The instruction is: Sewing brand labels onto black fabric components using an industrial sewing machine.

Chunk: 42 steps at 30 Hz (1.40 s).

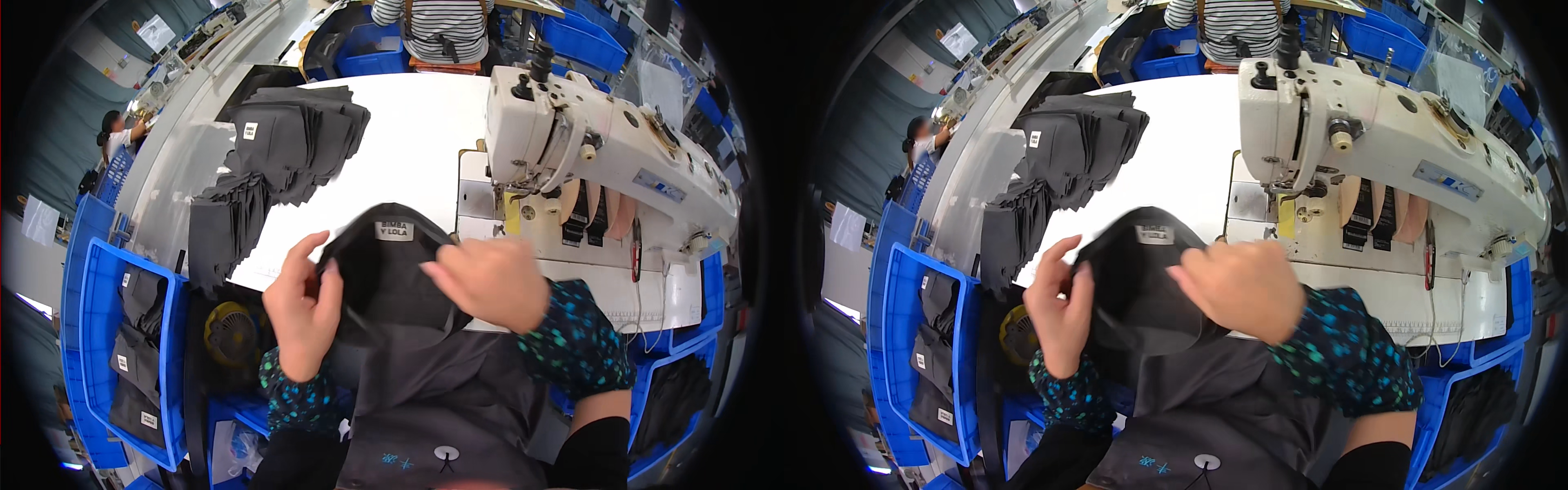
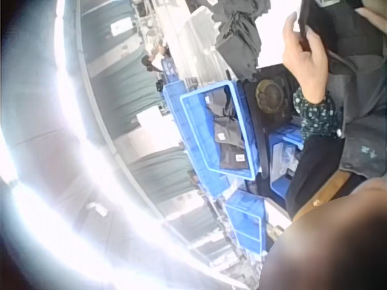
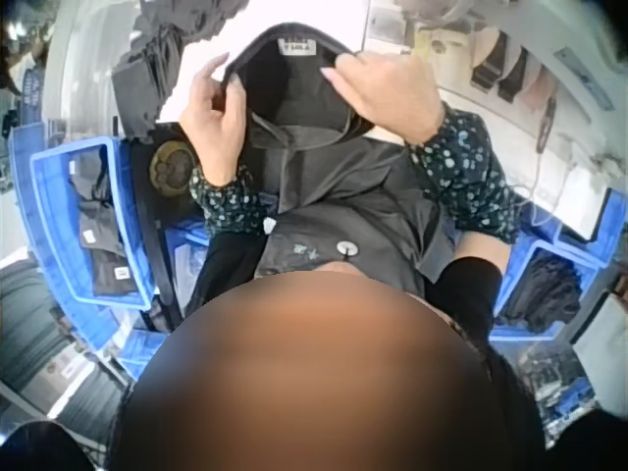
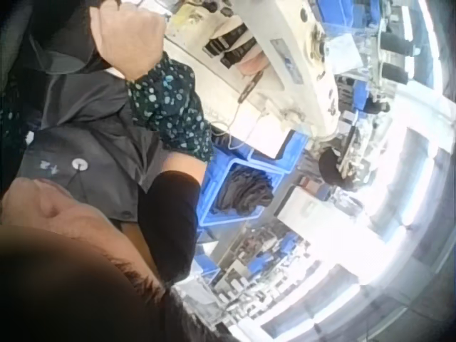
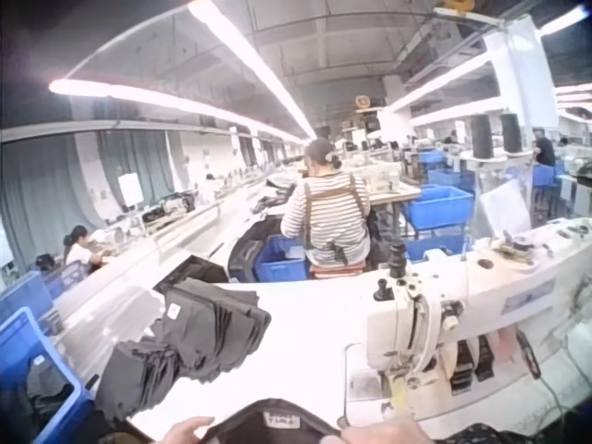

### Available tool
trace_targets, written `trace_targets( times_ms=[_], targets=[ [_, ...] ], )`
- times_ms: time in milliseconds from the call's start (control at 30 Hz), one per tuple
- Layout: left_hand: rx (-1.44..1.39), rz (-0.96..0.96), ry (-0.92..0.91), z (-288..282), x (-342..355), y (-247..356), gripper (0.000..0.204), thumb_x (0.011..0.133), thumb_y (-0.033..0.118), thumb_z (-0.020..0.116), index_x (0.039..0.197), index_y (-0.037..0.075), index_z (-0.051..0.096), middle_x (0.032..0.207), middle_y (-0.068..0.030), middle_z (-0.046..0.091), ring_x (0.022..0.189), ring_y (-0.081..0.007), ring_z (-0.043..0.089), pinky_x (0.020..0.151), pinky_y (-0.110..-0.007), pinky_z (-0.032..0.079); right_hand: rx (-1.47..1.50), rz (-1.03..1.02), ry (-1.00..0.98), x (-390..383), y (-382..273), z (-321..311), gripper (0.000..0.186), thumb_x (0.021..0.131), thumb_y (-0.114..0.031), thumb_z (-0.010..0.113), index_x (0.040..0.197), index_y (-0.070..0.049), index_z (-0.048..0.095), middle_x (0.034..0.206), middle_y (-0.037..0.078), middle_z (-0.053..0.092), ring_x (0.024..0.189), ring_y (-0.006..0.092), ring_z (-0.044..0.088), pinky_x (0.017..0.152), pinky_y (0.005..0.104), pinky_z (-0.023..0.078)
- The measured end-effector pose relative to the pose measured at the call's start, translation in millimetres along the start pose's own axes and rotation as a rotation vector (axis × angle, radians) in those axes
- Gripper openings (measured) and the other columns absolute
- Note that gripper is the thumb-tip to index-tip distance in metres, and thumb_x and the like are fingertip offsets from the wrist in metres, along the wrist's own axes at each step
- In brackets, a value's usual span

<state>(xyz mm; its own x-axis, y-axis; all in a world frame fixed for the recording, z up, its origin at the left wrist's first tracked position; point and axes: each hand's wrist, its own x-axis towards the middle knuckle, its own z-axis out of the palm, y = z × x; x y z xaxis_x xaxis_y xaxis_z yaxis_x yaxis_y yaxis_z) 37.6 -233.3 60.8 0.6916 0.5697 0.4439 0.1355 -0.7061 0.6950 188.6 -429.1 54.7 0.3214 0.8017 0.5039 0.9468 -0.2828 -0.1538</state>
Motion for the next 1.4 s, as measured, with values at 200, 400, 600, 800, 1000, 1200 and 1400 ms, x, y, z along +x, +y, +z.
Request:
trace_targets(
  times_ms=[200,400,600,800,1000,1200,1400],
  targets=[
    [-0.067,0.402,0.180,-14.5,-30.2,19.8,0.042,0.068,-0.010,0.063,0.108,-0.002,0.074,0.075,-0.0095,0.070,0.053,-0.0174,0.059,0.053,-0.026,0.045,0.270,0.342,0.266,-57.1,-7.5,-41.6,0.019,0.080,-0.002,0.079,0.097,-0.002,0.072,0.082,0.010,0.071,0.065,0.0261,0.068,0.058,0.0335,0.053],
    [-0.093,0.448,0.065,1.0,-35.8,24.5,0.048,0.062,-0.010,0.065,0.109,-0.001,0.074,0.073,-0.0058,0.066,0.048,-0.0145,0.051,0.048,-0.027,0.040,0.258,0.477,0.223,-78.2,-11.7,-45.7,0.026,0.081,0.000,0.078,0.106,0.000,0.073,0.091,0.015,0.073,0.073,0.0254,0.071,0.065,0.0321,0.055],
    [-0.080,0.463,0.046,1.3,-38.4,32.9,0.051,0.061,-0.009,0.066,0.110,-0.001,0.074,0.071,-0.0035,0.063,0.048,-0.0144,0.049,0.047,-0.027,0.039,0.278,0.551,0.186,-82.4,-13.1,-53.2,0.027,0.082,0.001,0.075,0.109,-0.002,0.073,0.090,0.013,0.073,0.071,0.0256,0.069,0.065,0.0311,0.053],
    [-0.058,0.495,0.013,-1.0,-40.2,42.0,0.050,0.061,-0.007,0.067,0.109,0.003,0.075,0.062,-0.0018,0.051,0.046,-0.0167,0.046,0.046,-0.029,0.038,0.271,0.534,0.219,-89.8,-8.4,-48.5,0.028,0.083,0.005,0.072,0.109,-0.003,0.073,0.093,0.013,0.072,0.072,0.0248,0.067,0.065,0.0314,0.053],
    [-0.046,0.554,-0.047,-4.4,-39.1,55.9,0.049,0.057,-0.009,0.060,0.103,0.001,0.074,0.059,-0.0030,0.050,0.045,-0.0159,0.041,0.045,-0.028,0.033,0.232,0.517,0.159,-99.2,-1.0,-49.6,0.033,0.077,0.014,0.060,0.104,0.000,0.074,0.110,0.017,0.070,0.079,0.0277,0.068,0.070,0.0315,0.053],
    [-0.091,0.604,-0.128,-7.7,-40.7,58.0,0.054,0.055,-0.009,0.061,0.106,0.005,0.074,0.057,-0.0011,0.043,0.045,-0.0173,0.039,0.045,-0.029,0.032,0.234,0.562,0.155,-100.1,-1.8,-48.9,0.034,0.075,0.015,0.058,0.102,0.000,0.073,0.111,0.018,0.069,0.085,0.0312,0.070,0.072,0.0333,0.054],
    [-0.120,0.657,-0.133,-5.2,-44.6,57.6,0.056,0.055,-0.010,0.061,0.108,0.003,0.073,0.056,-0.0006,0.043,0.044,-0.0168,0.040,0.046,-0.028,0.032,0.227,0.603,0.142,-103.4,-5.5,-52.3,0.035,0.076,0.014,0.057,0.103,0.001,0.073,0.111,0.018,0.069,0.085,0.0320,0.070,0.071,0.0333,0.054]
  ],
)
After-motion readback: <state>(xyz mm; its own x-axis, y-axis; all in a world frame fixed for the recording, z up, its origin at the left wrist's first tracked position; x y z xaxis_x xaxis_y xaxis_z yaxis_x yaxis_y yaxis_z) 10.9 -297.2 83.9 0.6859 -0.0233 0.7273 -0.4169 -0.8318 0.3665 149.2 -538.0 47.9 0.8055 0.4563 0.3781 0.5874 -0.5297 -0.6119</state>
